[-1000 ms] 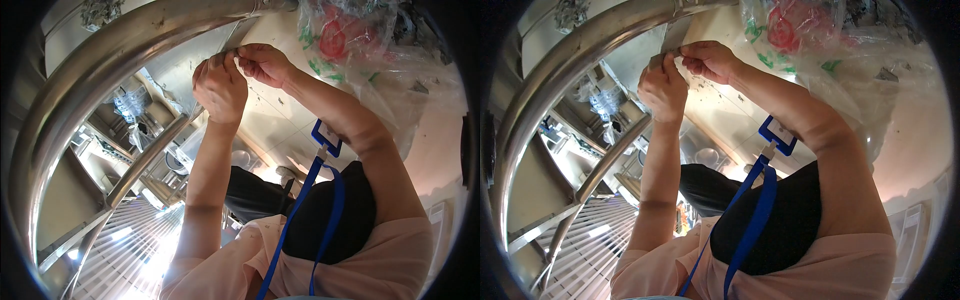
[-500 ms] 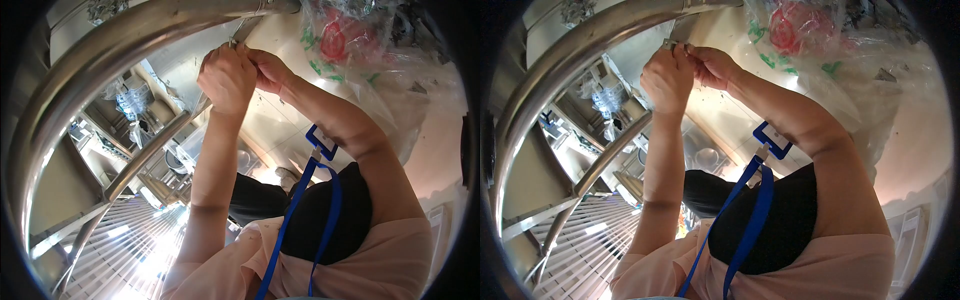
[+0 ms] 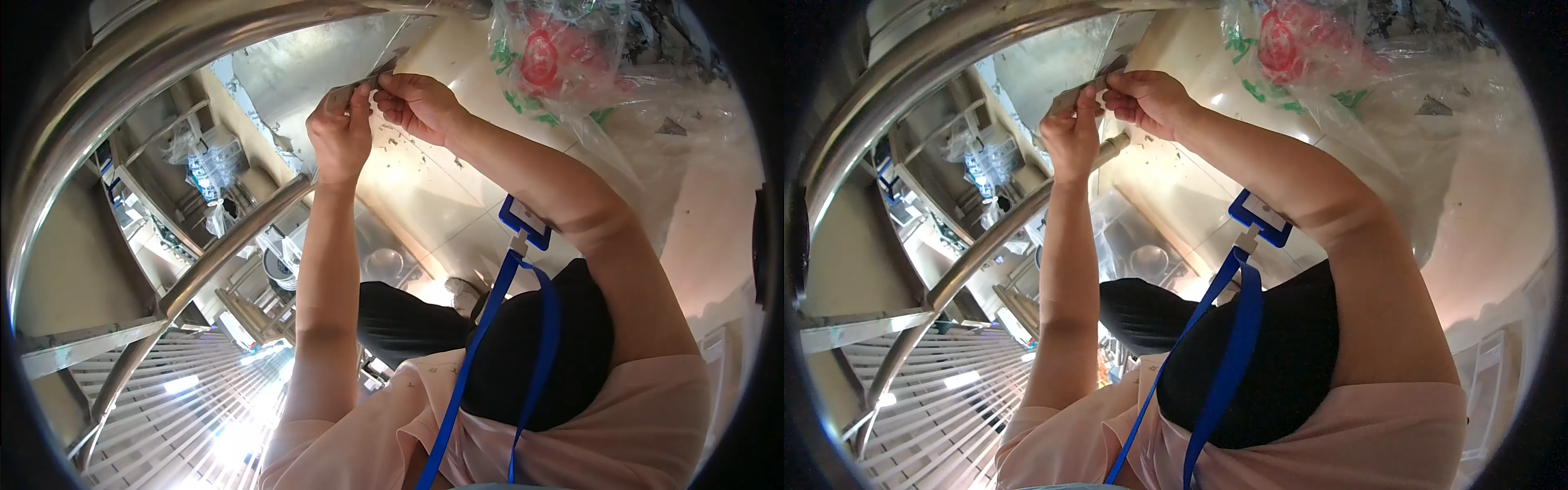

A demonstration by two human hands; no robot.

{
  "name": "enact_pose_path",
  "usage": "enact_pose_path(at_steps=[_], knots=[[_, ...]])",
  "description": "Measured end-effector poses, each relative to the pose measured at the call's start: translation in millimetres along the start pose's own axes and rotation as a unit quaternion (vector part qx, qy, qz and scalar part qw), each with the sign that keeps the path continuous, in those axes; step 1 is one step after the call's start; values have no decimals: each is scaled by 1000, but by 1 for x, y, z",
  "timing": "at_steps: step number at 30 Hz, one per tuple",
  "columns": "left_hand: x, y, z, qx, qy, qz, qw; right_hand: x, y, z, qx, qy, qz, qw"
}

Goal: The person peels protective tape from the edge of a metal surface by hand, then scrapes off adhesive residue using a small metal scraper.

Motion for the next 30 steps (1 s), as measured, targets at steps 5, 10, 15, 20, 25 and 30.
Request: enact_pose_path(at_steps=[5,10,15,20,25,30], knots=[[9,1,8,-22,32,24,999,-5,3,-4,-8,-15,11,1000],[13,4,17,-39,69,15,997,-4,2,-8,-12,18,-5,1000],[17,9,24,-9,131,6,991,-5,1,-14,-1,34,-20,999],[20,12,30,5,184,18,983,-5,1,-16,1,50,-12,999],[26,18,44,34,234,58,970,-7,0,-18,0,76,-22,997],[30,21,54,28,278,61,958,-9,4,-15,2,110,-17,994]])
Point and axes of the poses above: each hand's wrist, its own y-axis towards the middle knuckle, its own x-axis out of the palm, z = x × y, the point moved 1 cm from there along y, towards the middle knuckle, and after that the axes turned 3 degrees about -x, right-handed, at the moved point
